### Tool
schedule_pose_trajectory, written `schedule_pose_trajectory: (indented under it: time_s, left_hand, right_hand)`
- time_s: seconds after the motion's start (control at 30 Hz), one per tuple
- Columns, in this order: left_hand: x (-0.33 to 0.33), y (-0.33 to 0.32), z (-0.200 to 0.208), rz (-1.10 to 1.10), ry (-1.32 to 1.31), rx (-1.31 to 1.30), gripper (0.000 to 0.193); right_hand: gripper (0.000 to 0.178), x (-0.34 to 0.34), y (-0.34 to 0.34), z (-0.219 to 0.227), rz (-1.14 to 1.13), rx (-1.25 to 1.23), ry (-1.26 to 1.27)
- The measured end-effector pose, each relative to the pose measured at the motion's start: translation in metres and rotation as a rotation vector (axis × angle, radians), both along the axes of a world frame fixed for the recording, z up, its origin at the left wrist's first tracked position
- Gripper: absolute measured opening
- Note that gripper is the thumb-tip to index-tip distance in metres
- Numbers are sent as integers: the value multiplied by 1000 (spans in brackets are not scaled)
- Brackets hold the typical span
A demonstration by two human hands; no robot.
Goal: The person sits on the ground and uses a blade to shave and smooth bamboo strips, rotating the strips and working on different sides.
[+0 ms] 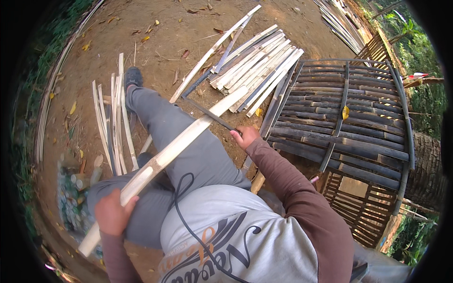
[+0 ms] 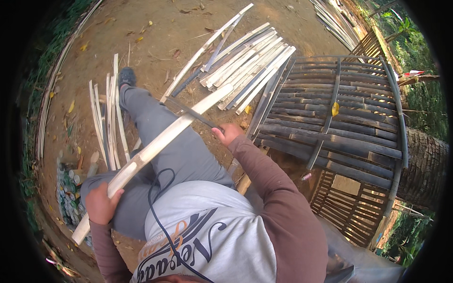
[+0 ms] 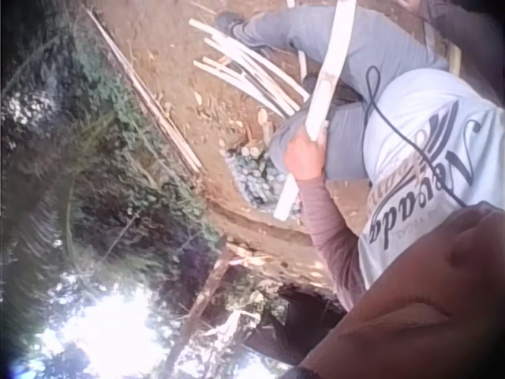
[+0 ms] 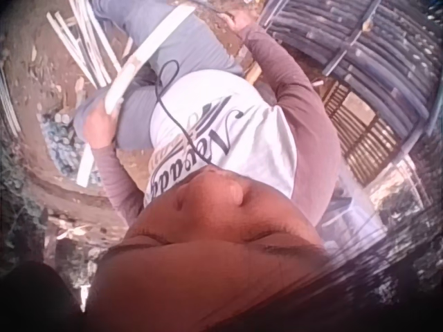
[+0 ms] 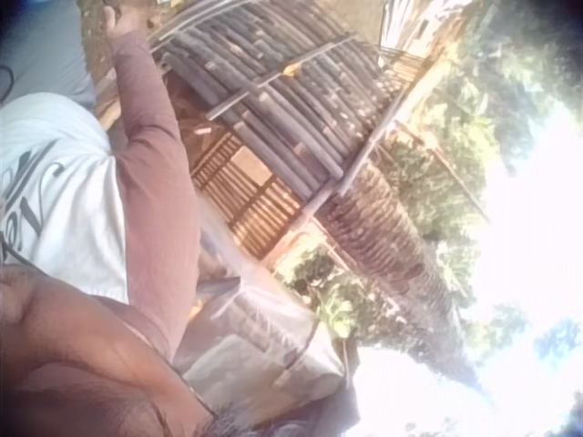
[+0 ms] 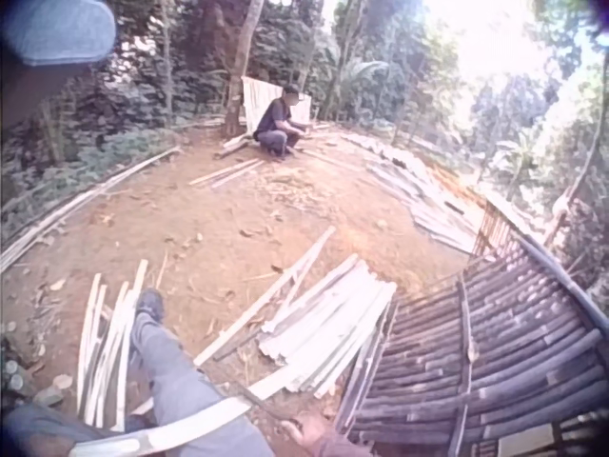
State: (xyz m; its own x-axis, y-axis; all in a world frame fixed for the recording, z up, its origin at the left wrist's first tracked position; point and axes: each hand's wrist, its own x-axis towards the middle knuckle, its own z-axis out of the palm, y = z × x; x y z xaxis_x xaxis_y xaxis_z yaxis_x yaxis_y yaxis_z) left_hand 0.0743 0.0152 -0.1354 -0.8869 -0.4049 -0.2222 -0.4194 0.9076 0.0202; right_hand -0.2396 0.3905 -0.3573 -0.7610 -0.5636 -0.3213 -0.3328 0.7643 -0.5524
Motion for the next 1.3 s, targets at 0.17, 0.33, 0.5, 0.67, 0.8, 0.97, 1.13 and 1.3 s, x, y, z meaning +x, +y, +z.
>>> schedule_pose_trajectory:
  time_s: [0.17,0.33,0.5,0.67,0.8,0.97,1.13,1.3]
  left_hand:
    - [-13,6,0,3,30,-12,54]
    - [-8,-3,2,-17,61,-52,53]
    - [-15,-4,10,-36,37,-36,53]
    - [-4,-5,-2,-19,37,-42,54]
    - [-14,5,10,-14,36,-80,54]
    - [-15,14,13,-52,71,-109,55]
    - [-16,18,14,-70,86,-215,54]
    - [-13,15,13,-133,120,-255,54]
  right_hand:
    - [63,-21,1,-22,-363,-8,30]
    - [66,-7,-13,17,-169,130,-41]
    - [69,-62,36,-51,-672,161,-17]
    - [71,-7,-1,-3,-115,37,-22]
    - [76,-43,34,-47,-397,79,-36]
    - [68,-108,25,-42,-1071,-433,-1055]
    - [67,-32,-2,-7,-529,-326,-189]
    - [69,20,-27,54,-43,123,65]
